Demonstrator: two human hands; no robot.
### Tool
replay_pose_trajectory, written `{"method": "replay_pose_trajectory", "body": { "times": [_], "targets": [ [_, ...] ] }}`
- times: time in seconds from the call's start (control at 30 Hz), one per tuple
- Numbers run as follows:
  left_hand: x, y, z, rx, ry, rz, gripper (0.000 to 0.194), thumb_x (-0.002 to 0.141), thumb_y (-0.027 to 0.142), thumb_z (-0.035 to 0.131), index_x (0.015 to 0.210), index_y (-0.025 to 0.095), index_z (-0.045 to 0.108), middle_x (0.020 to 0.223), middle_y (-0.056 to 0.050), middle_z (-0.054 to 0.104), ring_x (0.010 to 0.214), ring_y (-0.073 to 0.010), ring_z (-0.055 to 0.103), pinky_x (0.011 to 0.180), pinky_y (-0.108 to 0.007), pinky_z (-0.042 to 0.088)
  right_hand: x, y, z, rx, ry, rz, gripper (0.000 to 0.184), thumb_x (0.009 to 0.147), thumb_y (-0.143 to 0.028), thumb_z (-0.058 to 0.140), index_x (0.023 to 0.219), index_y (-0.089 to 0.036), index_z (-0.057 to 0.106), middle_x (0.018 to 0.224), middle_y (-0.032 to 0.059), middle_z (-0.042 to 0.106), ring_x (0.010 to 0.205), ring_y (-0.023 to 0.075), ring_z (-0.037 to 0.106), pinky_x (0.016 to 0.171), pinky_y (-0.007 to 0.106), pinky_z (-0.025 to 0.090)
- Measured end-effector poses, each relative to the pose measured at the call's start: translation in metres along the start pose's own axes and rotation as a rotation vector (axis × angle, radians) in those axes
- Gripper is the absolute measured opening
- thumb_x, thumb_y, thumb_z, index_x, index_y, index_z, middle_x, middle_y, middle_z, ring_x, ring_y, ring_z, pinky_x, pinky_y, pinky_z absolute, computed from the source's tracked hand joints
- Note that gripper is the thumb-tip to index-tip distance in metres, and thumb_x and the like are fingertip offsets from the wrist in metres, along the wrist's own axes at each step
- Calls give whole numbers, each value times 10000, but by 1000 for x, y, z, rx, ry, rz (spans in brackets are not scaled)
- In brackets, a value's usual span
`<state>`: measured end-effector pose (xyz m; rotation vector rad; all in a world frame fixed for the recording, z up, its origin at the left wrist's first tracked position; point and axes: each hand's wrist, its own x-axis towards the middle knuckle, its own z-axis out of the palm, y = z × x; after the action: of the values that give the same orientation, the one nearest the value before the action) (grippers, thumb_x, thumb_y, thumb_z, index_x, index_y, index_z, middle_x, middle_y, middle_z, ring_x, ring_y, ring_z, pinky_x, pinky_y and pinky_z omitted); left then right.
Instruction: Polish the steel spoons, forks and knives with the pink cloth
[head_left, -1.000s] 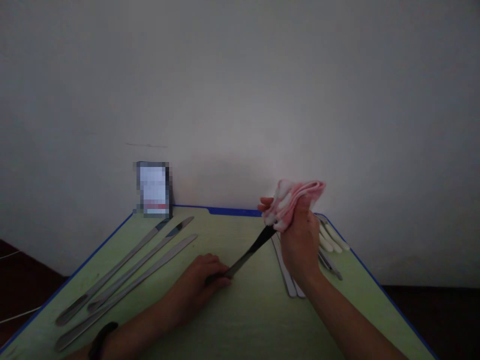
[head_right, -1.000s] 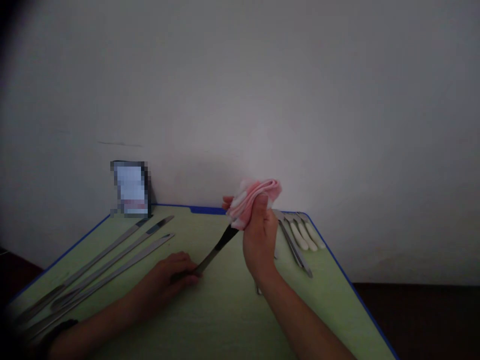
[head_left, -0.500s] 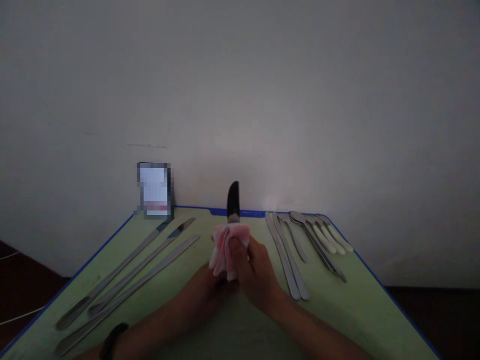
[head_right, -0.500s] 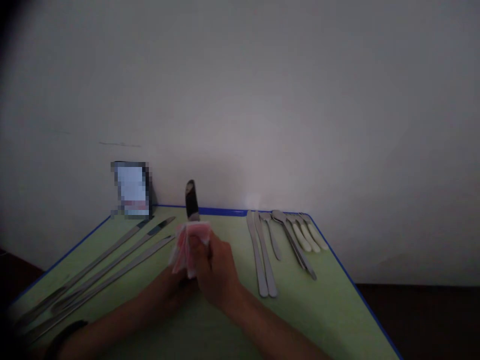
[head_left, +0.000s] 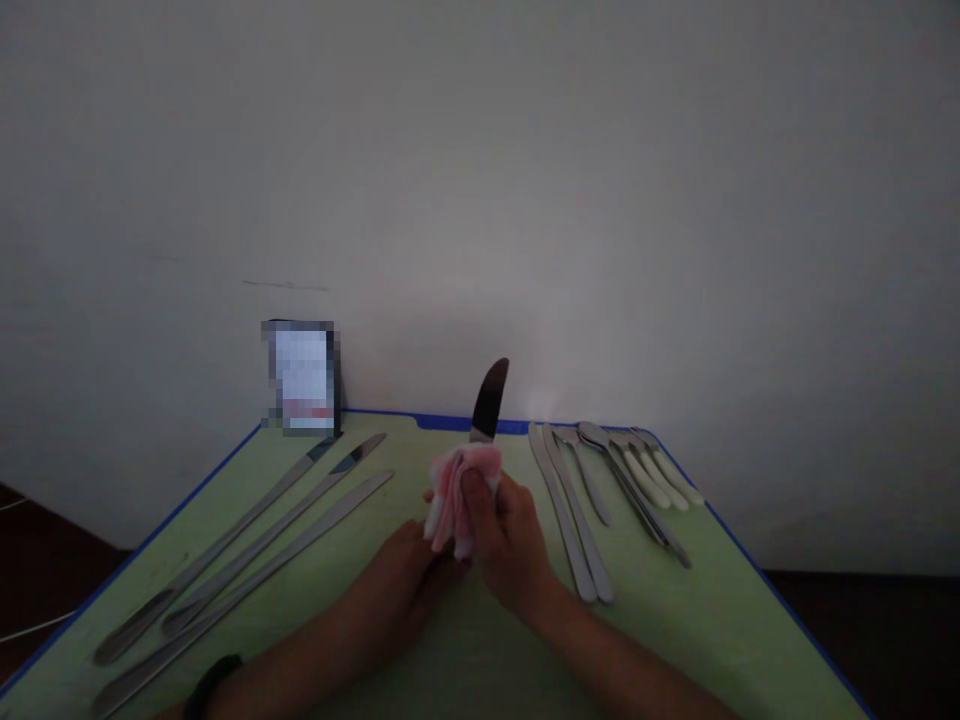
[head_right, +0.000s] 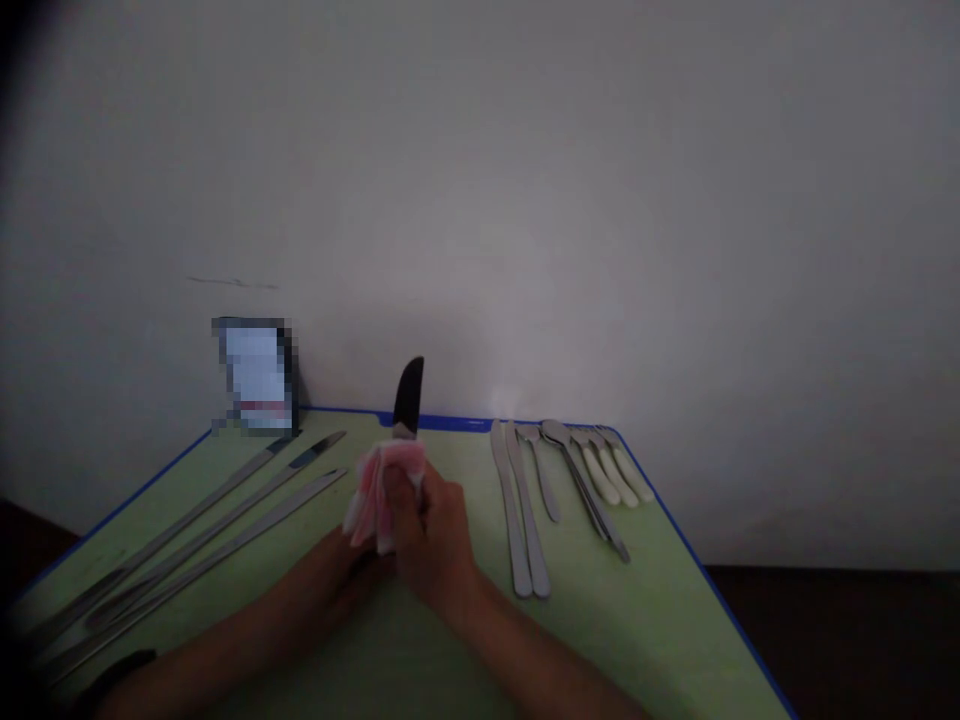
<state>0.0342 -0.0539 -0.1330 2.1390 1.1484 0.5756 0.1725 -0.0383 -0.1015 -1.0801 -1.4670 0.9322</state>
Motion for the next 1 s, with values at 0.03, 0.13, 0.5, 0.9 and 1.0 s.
{"method": "replay_pose_trajectory", "body": {
  "times": [0.03,0.13,0.5,0.9,1.0],
  "targets": [
    [0,0,0,-7,2,-10,226,905,259,388,924,181,599,915,-62,632,829,-199,550,817,-311,437,0,3,0,-28,-24,-8,426,852,-513,449,709,-156,634,545,10,584,484,121,497,462,233,383],
    [2,1,-1,32,-20,-24,219,901,240,399,908,159,603,914,-75,626,841,-204,554,799,-314,431,7,-3,-9,4,8,-29,318,847,-454,492,786,-171,623,650,19,618,567,135,547,538,243,431],
    [1,1,0,143,-63,17,234,927,214,384,857,168,603,891,-49,584,821,-182,515,763,-306,392,19,-52,-30,168,224,-128,430,857,-545,422,856,-185,657,762,56,693,662,182,639,589,287,503],
    [2,-2,1,30,-14,-1,202,904,208,402,935,172,598,972,-68,625,907,-207,550,837,-323,409,5,-6,-7,-69,47,-47,433,876,-500,407,747,-167,652,609,39,635,540,151,571,518,260,427],
    [1,-3,1,4,-1,-12,202,904,212,400,947,172,594,953,-67,628,896,-204,559,819,-305,420,5,2,-4,-73,-15,-46,370,876,-464,431,795,-172,645,674,45,654,620,164,597,591,274,451]
  ]
}}
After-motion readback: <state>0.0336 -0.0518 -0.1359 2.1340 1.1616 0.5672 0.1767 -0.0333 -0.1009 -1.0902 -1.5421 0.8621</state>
